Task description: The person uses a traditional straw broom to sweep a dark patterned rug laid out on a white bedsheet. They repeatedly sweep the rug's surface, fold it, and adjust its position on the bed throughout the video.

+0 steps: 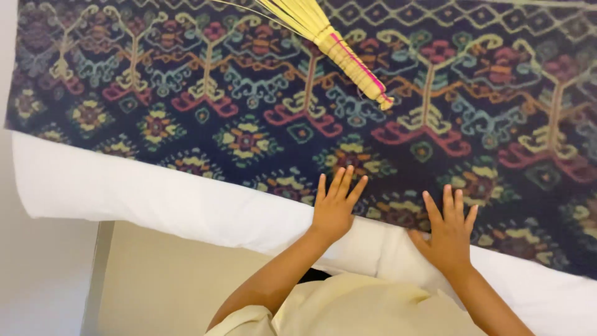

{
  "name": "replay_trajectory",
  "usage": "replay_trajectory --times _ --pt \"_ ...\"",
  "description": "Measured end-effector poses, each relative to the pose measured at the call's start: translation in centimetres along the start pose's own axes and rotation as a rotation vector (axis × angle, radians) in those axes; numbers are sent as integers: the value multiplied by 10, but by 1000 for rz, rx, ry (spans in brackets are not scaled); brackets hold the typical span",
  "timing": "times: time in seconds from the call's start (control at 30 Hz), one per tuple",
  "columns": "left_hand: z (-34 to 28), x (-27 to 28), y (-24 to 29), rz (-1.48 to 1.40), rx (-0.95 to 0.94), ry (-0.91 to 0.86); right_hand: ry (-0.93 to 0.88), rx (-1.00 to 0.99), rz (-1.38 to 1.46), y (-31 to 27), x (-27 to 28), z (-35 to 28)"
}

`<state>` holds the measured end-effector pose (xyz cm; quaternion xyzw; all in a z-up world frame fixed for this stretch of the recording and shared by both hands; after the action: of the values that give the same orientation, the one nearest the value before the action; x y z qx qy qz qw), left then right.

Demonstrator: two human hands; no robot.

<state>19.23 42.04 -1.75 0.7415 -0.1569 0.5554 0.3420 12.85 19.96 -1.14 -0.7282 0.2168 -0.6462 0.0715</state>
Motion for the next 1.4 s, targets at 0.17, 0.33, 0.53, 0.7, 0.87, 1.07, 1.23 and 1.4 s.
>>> replay_trajectory --times 0.17,0.33,0.53,0.7,0.87,1.07,1.23,1.4 --pt "-62 21 -102 74 229 -21 -16 126 -102 -58 -38 19" --pt "-109 38 -150 88 329 7 -72 172 -180 -61 -59 17" --pt "-113 67 -159 176 242 281 14 242 -172 -78 -36 13" --pt "-133 68 -237 259 349 284 14 242 -204 -73 -39 12" --pt "-187 106 -284 285 432 374 -6 255 -149 -70 -41 10" --pt "-216 123 -367 389 605 282 61 264 -146 -58 -57 10" --pt "-259 124 -409 463 676 234 11 248 -166 -33 -79 11" --pt "-276 133 -425 459 706 280 184 310 -184 8 -114 20"
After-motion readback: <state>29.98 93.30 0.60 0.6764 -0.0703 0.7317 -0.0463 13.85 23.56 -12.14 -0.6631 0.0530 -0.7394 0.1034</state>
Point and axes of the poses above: each hand's wrist, its own z-axis towards the middle knuckle, its own x-axis out of the back of the hand, y = z × x, the point moved 9 cm from there along z, towards the middle knuckle, and after that the axes turned 13 degrees about -x, right-handed, at the moved point
